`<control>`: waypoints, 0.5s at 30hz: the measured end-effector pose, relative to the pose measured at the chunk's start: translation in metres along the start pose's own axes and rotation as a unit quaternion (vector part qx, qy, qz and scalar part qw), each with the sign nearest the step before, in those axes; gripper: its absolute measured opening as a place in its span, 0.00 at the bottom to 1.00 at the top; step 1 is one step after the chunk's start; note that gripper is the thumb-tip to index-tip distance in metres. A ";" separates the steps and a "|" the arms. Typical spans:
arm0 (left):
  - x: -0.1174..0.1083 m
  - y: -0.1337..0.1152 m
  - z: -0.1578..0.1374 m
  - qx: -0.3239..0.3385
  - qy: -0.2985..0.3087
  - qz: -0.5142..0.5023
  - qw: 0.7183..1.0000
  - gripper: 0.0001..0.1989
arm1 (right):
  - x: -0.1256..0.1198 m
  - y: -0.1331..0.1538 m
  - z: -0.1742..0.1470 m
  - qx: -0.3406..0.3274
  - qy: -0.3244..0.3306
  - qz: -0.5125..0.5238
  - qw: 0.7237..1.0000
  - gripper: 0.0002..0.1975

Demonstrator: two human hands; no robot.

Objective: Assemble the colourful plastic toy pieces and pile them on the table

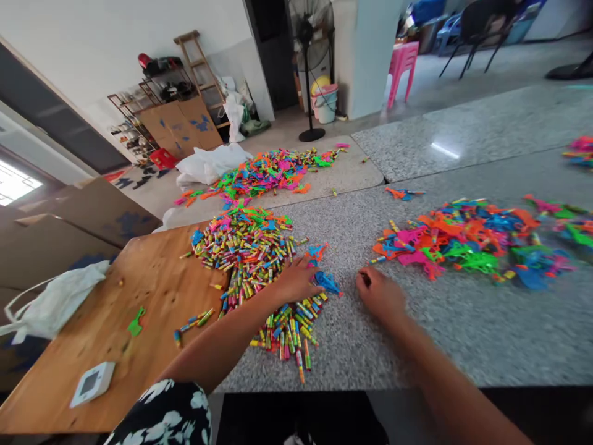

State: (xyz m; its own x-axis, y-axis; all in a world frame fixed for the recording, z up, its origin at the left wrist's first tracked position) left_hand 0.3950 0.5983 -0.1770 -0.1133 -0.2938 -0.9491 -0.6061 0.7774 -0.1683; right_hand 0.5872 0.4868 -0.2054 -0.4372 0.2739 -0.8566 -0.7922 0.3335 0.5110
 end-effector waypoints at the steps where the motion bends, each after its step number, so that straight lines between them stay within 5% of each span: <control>1: -0.001 0.002 -0.006 0.000 -0.001 -0.002 1.000 0.31 | 0.005 0.009 0.000 -0.014 0.026 0.000 1.000 0.14; 7: -0.015 0.008 -0.012 -0.017 -0.050 -0.010 0.999 0.24 | 0.023 0.062 0.003 -0.093 0.139 -0.017 0.986 0.14; 15: 0.003 -0.010 0.002 0.008 -0.032 0.021 0.999 0.37 | 0.033 0.081 -0.011 -0.090 0.200 -0.118 0.968 0.18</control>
State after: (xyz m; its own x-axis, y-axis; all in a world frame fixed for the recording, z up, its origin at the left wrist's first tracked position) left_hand 0.4021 0.5909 -0.1789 -0.0882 -0.2255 -0.9702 -0.5885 0.7977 -0.1319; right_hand 0.5041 0.5128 -0.1936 -0.3358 -0.1745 -0.9256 -0.9361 0.1712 0.3073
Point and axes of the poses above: each hand's wrist, its own z-axis towards the middle knuckle, its own x-axis out of the palm, y = z × x, the point moved 8 cm from there along z, towards the middle knuckle, and after that the axes turned 1 degree about z, right-handed, at the moved point
